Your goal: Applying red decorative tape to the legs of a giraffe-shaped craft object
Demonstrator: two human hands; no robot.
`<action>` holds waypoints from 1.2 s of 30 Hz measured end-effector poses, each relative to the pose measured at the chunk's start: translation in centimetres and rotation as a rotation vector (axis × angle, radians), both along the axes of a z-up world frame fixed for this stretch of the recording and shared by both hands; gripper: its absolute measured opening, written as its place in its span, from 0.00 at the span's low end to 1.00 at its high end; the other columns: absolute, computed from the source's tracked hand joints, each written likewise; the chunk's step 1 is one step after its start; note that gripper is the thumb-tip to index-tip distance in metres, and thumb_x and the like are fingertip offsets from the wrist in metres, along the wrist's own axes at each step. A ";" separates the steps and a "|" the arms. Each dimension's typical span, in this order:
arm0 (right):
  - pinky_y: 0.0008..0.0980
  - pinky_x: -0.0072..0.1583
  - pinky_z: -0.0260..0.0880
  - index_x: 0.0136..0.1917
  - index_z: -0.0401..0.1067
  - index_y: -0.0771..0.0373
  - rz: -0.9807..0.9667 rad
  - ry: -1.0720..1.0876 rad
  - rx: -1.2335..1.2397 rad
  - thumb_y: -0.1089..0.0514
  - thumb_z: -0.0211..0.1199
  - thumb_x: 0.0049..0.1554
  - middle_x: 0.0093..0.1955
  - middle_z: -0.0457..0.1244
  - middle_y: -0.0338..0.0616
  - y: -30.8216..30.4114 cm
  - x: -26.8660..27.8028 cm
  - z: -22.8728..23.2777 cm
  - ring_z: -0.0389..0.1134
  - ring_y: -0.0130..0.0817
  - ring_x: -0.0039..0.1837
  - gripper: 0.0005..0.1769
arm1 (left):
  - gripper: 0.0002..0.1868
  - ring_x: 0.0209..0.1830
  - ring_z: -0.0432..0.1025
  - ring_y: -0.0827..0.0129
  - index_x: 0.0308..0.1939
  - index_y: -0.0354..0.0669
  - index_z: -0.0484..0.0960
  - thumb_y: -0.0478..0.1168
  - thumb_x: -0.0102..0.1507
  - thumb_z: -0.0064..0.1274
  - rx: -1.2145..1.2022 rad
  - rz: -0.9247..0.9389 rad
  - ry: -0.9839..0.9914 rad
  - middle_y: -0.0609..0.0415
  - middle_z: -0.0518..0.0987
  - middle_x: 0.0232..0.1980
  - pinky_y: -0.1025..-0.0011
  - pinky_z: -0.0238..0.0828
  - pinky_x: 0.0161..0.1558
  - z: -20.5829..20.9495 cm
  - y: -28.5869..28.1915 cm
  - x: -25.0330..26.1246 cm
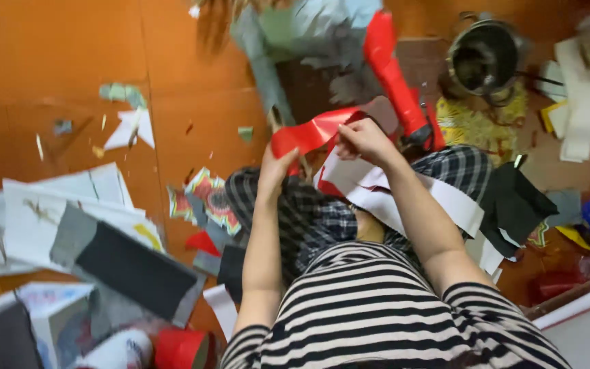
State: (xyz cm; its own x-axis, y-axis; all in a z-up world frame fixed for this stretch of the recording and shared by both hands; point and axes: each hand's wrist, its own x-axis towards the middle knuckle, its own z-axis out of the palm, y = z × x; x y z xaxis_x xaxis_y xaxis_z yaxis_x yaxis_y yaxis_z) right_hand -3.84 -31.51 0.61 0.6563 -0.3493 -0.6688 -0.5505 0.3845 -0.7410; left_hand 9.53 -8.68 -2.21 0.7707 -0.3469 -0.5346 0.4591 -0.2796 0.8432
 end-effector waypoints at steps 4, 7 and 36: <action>0.51 0.67 0.73 0.70 0.77 0.62 0.373 -0.267 -0.577 0.45 0.54 0.73 0.62 0.73 0.58 7.2 4.0 1.9 0.73 0.50 0.67 0.24 | 0.41 0.55 0.81 0.48 0.69 0.40 0.78 0.46 0.55 0.77 0.056 -0.069 -0.062 0.35 0.83 0.56 0.51 0.78 0.57 0.8 -0.4 -0.8; 0.59 0.73 0.67 0.72 0.72 0.63 0.510 -0.119 -0.532 0.30 0.48 0.72 0.65 0.70 0.64 9.5 8.4 1.1 0.70 0.59 0.71 0.37 | 0.42 0.55 0.82 0.51 0.69 0.45 0.77 0.44 0.52 0.76 0.085 -0.102 -0.039 0.39 0.84 0.56 0.54 0.79 0.57 1.6 -1.0 -0.3; 0.52 0.66 0.70 0.66 0.60 0.65 -0.214 -0.386 -0.285 0.56 0.76 0.58 0.62 0.62 0.58 10.9 9.6 -3.1 0.67 0.52 0.61 0.33 | 0.60 0.37 0.70 0.65 0.91 0.62 0.43 0.20 0.62 0.55 0.119 -0.635 -0.932 0.56 0.79 0.40 0.60 0.72 0.47 9.4 -9.1 3.3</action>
